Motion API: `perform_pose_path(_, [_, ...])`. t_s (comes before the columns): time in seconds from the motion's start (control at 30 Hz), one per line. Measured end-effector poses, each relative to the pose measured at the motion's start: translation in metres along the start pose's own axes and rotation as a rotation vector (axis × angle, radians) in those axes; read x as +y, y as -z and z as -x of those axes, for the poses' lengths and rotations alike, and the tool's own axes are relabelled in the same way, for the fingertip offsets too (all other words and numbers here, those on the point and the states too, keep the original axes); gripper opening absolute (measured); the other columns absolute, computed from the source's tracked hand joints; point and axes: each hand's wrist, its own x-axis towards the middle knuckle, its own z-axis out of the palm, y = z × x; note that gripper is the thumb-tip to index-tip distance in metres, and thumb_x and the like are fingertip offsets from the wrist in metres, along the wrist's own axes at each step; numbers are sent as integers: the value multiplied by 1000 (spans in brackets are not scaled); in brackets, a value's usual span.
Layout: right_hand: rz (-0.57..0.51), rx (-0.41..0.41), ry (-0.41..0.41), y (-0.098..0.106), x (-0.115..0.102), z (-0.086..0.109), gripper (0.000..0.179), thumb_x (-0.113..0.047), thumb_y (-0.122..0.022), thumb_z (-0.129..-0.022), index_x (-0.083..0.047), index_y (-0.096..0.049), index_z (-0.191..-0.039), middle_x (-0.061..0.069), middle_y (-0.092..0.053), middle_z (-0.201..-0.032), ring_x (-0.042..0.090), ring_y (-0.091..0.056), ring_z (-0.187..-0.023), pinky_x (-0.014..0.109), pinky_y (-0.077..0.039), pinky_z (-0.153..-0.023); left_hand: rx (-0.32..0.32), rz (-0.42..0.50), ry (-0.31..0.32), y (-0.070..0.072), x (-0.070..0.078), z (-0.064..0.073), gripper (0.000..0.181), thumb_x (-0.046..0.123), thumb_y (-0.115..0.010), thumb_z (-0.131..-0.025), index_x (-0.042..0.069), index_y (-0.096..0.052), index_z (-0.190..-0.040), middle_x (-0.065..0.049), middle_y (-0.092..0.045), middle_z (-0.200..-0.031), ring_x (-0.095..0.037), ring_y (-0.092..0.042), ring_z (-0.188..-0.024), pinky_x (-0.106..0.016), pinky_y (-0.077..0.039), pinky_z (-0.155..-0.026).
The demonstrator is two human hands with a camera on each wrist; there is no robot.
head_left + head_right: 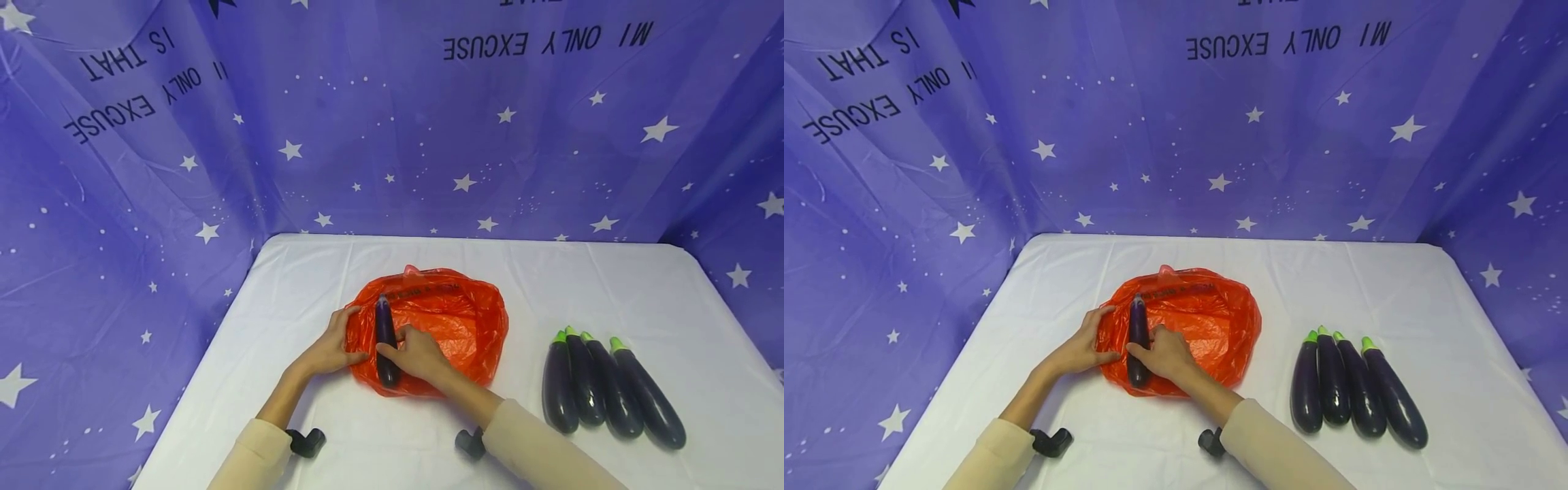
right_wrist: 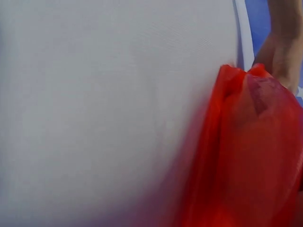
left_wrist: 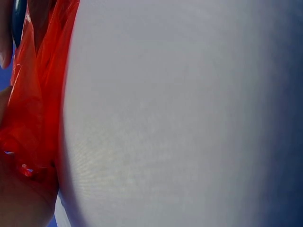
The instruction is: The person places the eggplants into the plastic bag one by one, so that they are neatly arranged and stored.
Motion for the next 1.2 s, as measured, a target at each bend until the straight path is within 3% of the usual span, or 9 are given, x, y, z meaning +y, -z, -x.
perform_pose_path(0.33, [-12,-26,-9,25,-5,15,32,-39,-63,-89,-10,-60,-102,-1,-58,-64,15,-55,-55,29,-48,-53,1,16,10,-2,-1,0,90,27,-79,-74,10,-25,-144,-19,-24,-140,-40,-34,-129,-57,-31,-104])
perform_pose_path(0.8, [-25,29,98,78,6,54,12,-27,-65,-89,-16,-65,-94,-3,-58,-69,14,-56,-58,29,-50,-55,-2,35,38,1,-3,0,90,24,-79,-74,13,-24,-145,-17,-25,-138,-39,-35,-128,-56,-33,-103])
perform_pose_path(1.07, [-104,36,144,120,29,91,13,-25,-64,-90,-14,-65,-97,3,-60,-75,16,-60,-62,29,-52,-55,-4,50,11,0,-4,0,91,26,-79,-74,11,-24,-145,-19,-25,-138,-38,-33,-129,-57,-31,-103])
perform_pose_path(1.2, [-107,68,112,151,48,117,18,-27,-63,-92,-13,-65,-103,2,-64,-84,17,-62,-70,31,-54,-60,-4,44,10,-1,-4,-1,90,26,-79,-75,12,-24,-145,-18,-25,-138,-36,-33,-129,-56,-32,-104])
